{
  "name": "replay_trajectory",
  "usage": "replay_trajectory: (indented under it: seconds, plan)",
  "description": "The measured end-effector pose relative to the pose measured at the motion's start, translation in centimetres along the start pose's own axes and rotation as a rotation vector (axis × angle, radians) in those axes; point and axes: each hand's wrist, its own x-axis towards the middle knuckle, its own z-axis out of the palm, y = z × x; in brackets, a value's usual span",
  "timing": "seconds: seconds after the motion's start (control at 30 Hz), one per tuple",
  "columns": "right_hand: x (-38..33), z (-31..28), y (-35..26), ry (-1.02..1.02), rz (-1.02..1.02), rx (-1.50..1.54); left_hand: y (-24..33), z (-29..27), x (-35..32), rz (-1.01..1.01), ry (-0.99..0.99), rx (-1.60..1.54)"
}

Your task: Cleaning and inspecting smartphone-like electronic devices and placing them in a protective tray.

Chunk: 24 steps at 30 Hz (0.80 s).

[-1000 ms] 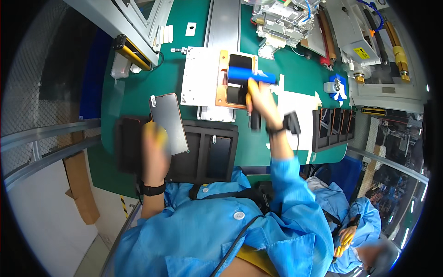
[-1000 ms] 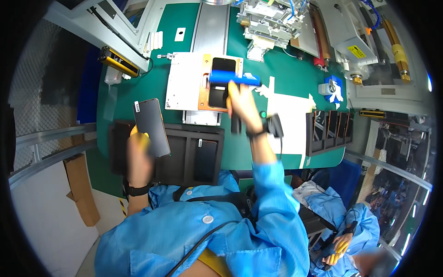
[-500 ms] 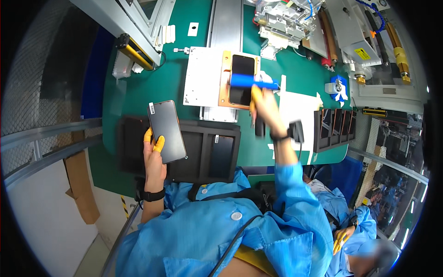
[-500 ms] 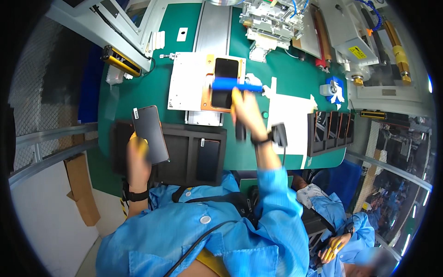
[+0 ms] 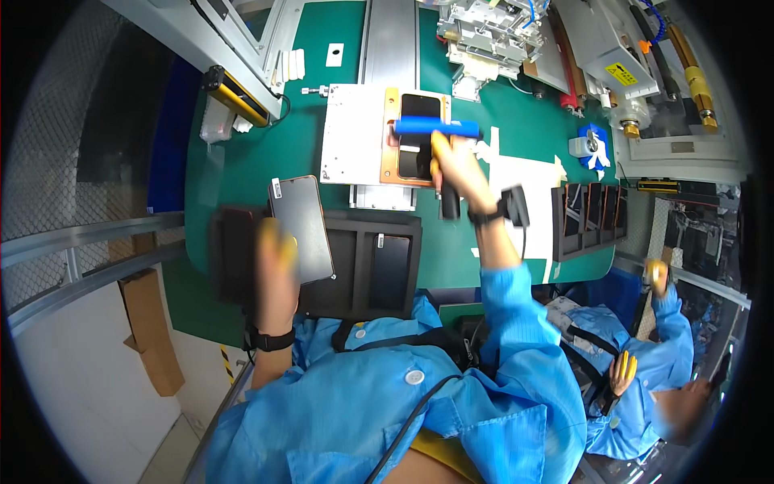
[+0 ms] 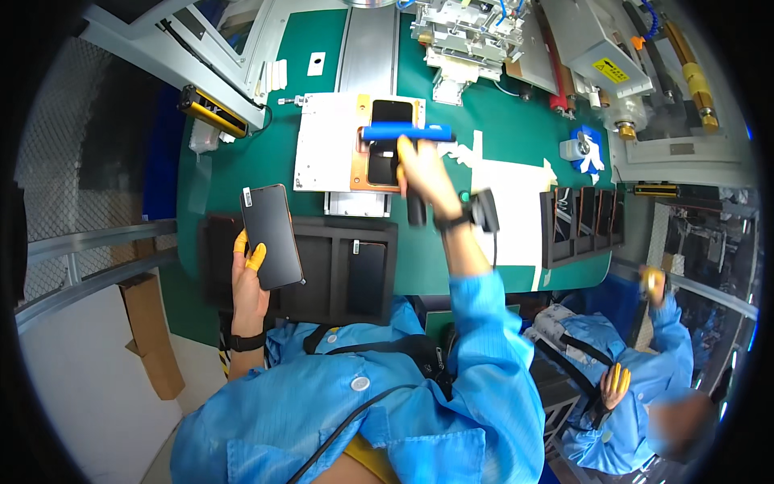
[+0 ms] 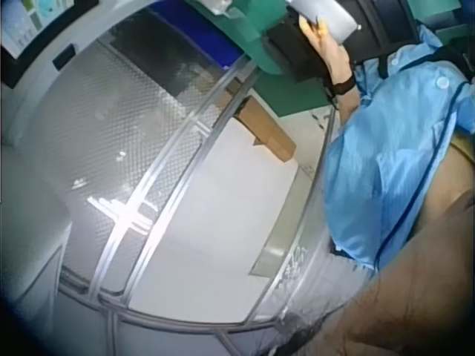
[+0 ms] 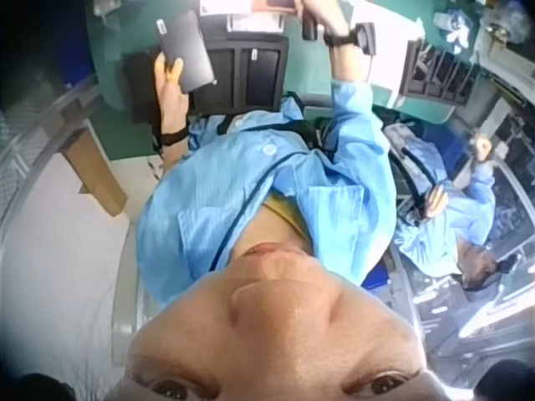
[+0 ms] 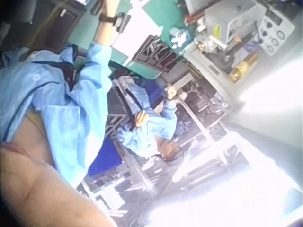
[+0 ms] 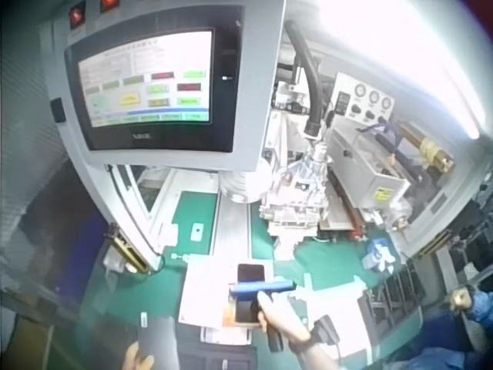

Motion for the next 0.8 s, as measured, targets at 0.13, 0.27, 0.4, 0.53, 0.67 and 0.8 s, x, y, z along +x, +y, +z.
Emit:
replay_trajectory:
  seconds: [0.13, 0.27, 0.4, 0.53, 0.67, 0.8]
  plan:
    - [-9.1, 0.1, 4.2, 0.076, 0.207, -0.071, -0.5, 1.0, 1.3, -0.037, -0.051, -0.011]
    - [-9.9, -5.1, 8.1, 0.379, 0.235, 0.123, -0.7, 1.2, 1.5, -0.043, -0.075, 0.004]
    - [-7.8, -8.2, 15.8, 0.625, 0.372, 0.375, -0.9, 2.5, 1.2, -0.046, -0.069, 0.006]
    - [-7.3, -7.0, 17.8, 0.713, 0.420, 0.239, -0.9, 2.6, 0.8, -0.046, -0.102, 0.009]
    - [-6.5, -6.7, 17.9, 0.670, 0.387, 0.026, -0.9, 2.6, 1.1, -0.056, -0.159, -0.026]
    - [-6.0, -12.6, 23.5, 0.740, 0.299, 0.180, -0.8, 3.9, 1.0, -0.037, -0.222, -0.120]
